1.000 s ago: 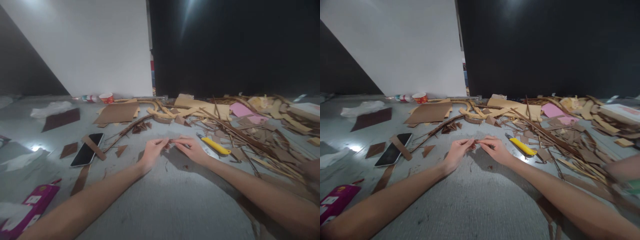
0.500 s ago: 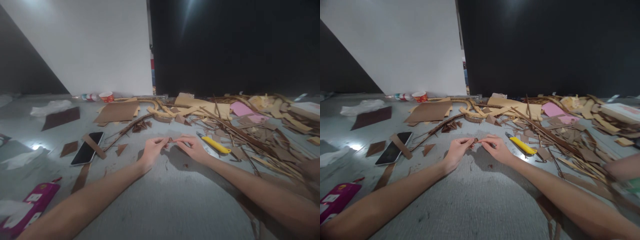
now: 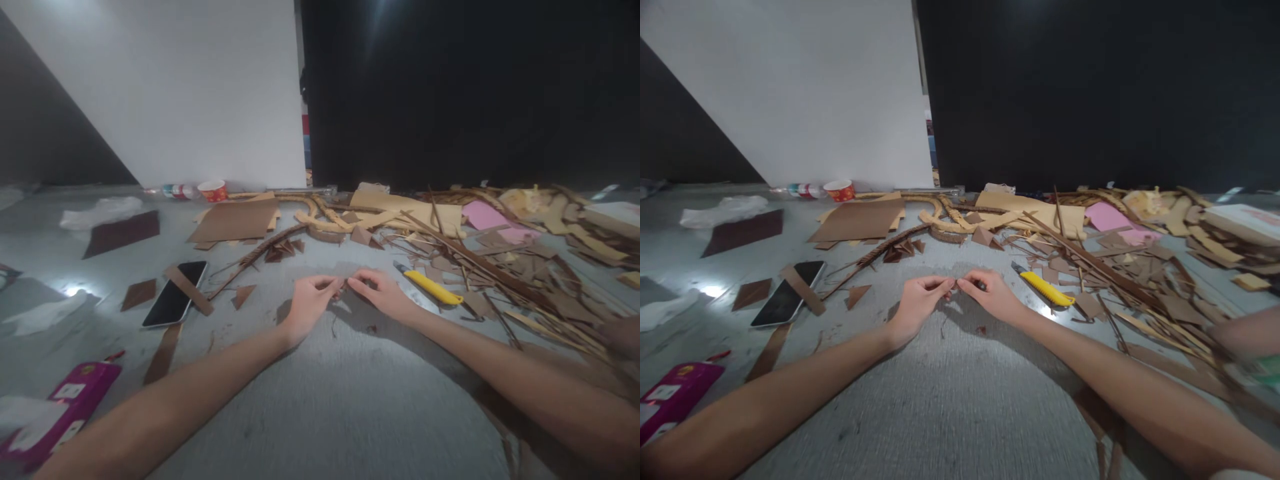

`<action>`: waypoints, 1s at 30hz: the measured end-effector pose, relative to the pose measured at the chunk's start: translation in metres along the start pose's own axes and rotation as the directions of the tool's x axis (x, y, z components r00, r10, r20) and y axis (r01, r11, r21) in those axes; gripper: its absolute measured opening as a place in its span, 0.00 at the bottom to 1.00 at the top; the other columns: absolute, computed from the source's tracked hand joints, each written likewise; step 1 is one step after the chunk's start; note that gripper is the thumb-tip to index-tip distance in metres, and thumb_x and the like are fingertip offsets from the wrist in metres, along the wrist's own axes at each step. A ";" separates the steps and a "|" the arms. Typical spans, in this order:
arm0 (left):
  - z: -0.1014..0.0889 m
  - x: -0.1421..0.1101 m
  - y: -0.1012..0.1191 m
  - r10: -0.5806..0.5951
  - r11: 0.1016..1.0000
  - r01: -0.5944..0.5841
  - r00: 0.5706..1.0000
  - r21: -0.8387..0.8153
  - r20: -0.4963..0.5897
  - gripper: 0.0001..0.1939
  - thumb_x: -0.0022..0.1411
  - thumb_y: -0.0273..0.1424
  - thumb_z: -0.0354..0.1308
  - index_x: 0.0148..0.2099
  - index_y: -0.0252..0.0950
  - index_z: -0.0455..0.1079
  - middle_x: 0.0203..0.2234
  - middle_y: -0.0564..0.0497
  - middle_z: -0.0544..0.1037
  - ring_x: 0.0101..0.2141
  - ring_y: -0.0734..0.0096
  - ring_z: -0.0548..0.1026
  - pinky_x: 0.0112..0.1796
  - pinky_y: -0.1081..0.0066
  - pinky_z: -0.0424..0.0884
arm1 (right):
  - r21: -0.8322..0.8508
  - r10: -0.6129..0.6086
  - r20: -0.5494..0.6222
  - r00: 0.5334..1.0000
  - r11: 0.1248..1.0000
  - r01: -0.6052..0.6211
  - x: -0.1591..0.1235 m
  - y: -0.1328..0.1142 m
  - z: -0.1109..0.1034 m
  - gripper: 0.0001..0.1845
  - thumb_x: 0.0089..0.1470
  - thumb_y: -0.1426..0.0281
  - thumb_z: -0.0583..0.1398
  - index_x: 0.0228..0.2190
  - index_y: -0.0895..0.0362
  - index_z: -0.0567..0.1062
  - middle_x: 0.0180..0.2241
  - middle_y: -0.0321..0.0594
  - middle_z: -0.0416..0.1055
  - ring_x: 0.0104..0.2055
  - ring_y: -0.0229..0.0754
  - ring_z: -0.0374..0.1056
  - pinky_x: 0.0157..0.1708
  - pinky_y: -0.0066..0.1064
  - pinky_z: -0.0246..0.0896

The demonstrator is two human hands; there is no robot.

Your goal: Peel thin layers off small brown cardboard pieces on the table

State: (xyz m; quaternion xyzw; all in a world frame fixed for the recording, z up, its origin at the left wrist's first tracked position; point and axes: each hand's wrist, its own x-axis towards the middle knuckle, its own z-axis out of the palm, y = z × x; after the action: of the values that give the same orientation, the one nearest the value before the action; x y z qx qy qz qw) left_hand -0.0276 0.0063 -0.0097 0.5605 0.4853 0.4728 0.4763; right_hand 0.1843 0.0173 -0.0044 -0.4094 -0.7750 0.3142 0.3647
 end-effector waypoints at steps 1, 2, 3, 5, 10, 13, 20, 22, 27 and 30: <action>0.000 0.000 0.000 0.009 1.000 -0.009 1.000 0.014 0.006 0.20 0.60 0.50 0.72 0.35 0.36 0.86 0.27 0.46 0.84 0.29 0.64 0.79 0.34 0.66 0.74 | -0.001 0.005 0.007 1.000 1.000 -0.005 0.000 0.000 0.000 0.26 0.73 0.49 0.57 0.31 0.54 0.77 0.29 0.37 0.75 0.33 0.42 0.68 0.35 0.32 0.62; 0.000 0.000 0.000 0.018 0.999 -0.018 1.000 0.028 0.013 0.20 0.61 0.50 0.72 0.35 0.36 0.86 0.27 0.46 0.84 0.29 0.64 0.79 0.35 0.66 0.74 | -0.005 0.007 0.017 1.000 1.000 -0.007 0.000 -0.001 0.000 0.26 0.73 0.49 0.57 0.31 0.54 0.76 0.28 0.36 0.73 0.33 0.42 0.67 0.34 0.32 0.61; 0.000 0.000 0.000 0.027 0.999 -0.027 0.999 0.039 0.020 0.20 0.61 0.50 0.71 0.35 0.36 0.86 0.27 0.46 0.84 0.29 0.64 0.79 0.35 0.66 0.73 | -0.010 0.004 0.032 0.999 1.000 -0.004 0.000 -0.001 0.000 0.26 0.73 0.49 0.56 0.30 0.54 0.75 0.28 0.36 0.72 0.32 0.41 0.66 0.34 0.31 0.60; 0.000 0.000 0.000 0.037 0.998 -0.039 0.999 0.049 0.032 0.21 0.61 0.50 0.70 0.34 0.36 0.86 0.27 0.46 0.84 0.29 0.64 0.78 0.35 0.67 0.73 | -0.016 -0.005 0.060 0.998 1.000 0.006 0.000 -0.001 0.001 0.26 0.74 0.50 0.56 0.30 0.54 0.74 0.27 0.35 0.70 0.32 0.41 0.64 0.33 0.31 0.59; 0.000 0.000 -0.002 0.009 0.999 -0.012 0.999 0.047 0.049 0.23 0.60 0.52 0.70 0.38 0.36 0.86 0.28 0.46 0.84 0.28 0.66 0.77 0.32 0.69 0.71 | 0.021 -0.008 0.066 0.998 1.000 0.007 0.000 0.002 0.003 0.23 0.73 0.52 0.57 0.33 0.54 0.75 0.28 0.35 0.71 0.32 0.40 0.65 0.34 0.31 0.59; 0.000 -0.001 -0.002 0.007 0.998 -0.009 0.999 0.059 0.049 0.24 0.60 0.53 0.70 0.38 0.35 0.86 0.27 0.46 0.83 0.28 0.67 0.77 0.31 0.69 0.70 | 0.045 0.011 0.058 0.998 0.999 -0.013 0.000 0.002 0.004 0.22 0.72 0.52 0.58 0.32 0.54 0.75 0.28 0.35 0.71 0.32 0.40 0.65 0.34 0.30 0.60; 0.001 0.001 -0.001 0.014 0.998 -0.018 0.997 0.057 0.078 0.27 0.59 0.57 0.70 0.36 0.35 0.85 0.27 0.46 0.83 0.28 0.66 0.77 0.31 0.69 0.70 | 0.033 0.026 0.029 0.999 0.999 -0.027 -0.001 -0.001 0.001 0.21 0.72 0.53 0.57 0.32 0.54 0.74 0.29 0.35 0.72 0.33 0.41 0.66 0.35 0.31 0.61; 0.001 0.001 -0.001 0.026 0.998 -0.031 0.995 0.059 0.092 0.26 0.60 0.56 0.70 0.35 0.36 0.84 0.28 0.45 0.84 0.29 0.65 0.77 0.32 0.68 0.72 | 0.030 0.019 0.004 1.000 0.999 -0.019 -0.001 -0.002 -0.001 0.21 0.73 0.53 0.56 0.32 0.54 0.73 0.29 0.35 0.72 0.33 0.41 0.66 0.35 0.31 0.60; 0.002 -0.001 0.001 0.039 0.997 -0.047 0.989 0.053 0.145 0.23 0.63 0.53 0.68 0.35 0.36 0.84 0.28 0.46 0.83 0.31 0.64 0.78 0.35 0.67 0.73 | 0.029 -0.009 -0.019 1.000 1.000 0.009 0.000 -0.004 -0.002 0.20 0.73 0.54 0.57 0.33 0.53 0.73 0.29 0.35 0.72 0.33 0.41 0.67 0.36 0.32 0.61; 0.002 -0.001 0.003 0.033 0.997 -0.041 0.992 0.068 0.121 0.23 0.63 0.53 0.68 0.35 0.37 0.83 0.28 0.47 0.83 0.29 0.64 0.77 0.33 0.68 0.72 | 0.038 0.016 -0.046 0.999 0.999 -0.014 -0.001 -0.003 -0.002 0.21 0.73 0.52 0.56 0.34 0.53 0.74 0.29 0.35 0.72 0.33 0.41 0.67 0.35 0.32 0.61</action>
State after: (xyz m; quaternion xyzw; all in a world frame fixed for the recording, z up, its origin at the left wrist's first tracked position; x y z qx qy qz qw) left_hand -0.0256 0.0048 -0.0074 0.6131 0.4615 0.4297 0.4758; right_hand 0.1849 0.0152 -0.0017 -0.4155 -0.7571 0.3218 0.3880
